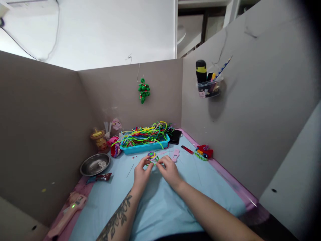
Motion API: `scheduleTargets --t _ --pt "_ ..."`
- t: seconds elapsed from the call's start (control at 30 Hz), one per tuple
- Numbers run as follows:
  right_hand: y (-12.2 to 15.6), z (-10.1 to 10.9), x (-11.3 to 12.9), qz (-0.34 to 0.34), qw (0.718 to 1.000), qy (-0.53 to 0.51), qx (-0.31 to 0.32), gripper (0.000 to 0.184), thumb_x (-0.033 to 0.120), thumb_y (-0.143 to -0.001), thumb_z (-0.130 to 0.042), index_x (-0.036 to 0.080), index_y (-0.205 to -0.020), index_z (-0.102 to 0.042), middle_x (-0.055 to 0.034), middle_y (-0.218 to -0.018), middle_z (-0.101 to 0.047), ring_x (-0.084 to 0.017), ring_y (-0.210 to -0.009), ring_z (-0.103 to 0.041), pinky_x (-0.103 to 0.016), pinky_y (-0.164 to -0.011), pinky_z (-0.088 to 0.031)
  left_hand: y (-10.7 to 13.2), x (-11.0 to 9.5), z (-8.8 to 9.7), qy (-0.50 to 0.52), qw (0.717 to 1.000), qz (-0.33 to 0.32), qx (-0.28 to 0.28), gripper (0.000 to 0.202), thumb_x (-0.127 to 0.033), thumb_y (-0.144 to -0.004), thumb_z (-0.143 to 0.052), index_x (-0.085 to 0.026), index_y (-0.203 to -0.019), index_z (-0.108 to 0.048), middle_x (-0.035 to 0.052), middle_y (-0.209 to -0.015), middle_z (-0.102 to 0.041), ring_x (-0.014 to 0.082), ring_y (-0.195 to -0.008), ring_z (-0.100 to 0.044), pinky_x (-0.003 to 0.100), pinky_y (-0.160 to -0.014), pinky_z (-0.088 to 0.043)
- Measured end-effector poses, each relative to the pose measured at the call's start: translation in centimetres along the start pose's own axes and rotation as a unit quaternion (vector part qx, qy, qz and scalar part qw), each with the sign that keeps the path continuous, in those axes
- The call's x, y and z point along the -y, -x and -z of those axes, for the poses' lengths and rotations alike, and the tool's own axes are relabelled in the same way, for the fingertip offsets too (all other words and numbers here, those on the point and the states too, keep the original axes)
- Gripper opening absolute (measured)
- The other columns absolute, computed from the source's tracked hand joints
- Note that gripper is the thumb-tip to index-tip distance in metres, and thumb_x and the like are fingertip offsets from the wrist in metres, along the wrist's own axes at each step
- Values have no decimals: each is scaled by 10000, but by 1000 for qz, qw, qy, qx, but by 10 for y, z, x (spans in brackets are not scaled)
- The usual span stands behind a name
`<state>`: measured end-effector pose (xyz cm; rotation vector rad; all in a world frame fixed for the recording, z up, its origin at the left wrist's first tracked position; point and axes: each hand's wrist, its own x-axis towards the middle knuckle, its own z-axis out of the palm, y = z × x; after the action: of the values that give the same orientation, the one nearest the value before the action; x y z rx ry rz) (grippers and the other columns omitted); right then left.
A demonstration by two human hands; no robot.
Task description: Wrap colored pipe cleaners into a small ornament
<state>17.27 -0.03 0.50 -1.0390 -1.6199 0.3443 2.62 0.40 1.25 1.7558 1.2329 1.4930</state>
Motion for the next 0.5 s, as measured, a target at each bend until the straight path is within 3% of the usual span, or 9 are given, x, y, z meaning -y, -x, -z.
scheduleTargets --t 0.27,0.5 --pt "5 -1 15 36 997 -65 25 126 236 -826 -510 221 -781 -627 -47 -794 -575 -186 -797 -542 -314 -736 -431 1 5 -2 -31 999 -30 2 377 -218 -720 -591 -199 -1097 -591 64 -969 -666 190 -867 -608 329 -822 -452" --pt "4 4 36 53 963 -230 127 104 257 -792 -583 230 -746 -672 -41 -805 -631 -178 -805 -588 -316 -741 -460 1 0 2 -32 999 -21 -2 400 -176 -665 -619 -229 -1061 -634 58 -1012 -672 217 -915 -596 377 -883 -404"
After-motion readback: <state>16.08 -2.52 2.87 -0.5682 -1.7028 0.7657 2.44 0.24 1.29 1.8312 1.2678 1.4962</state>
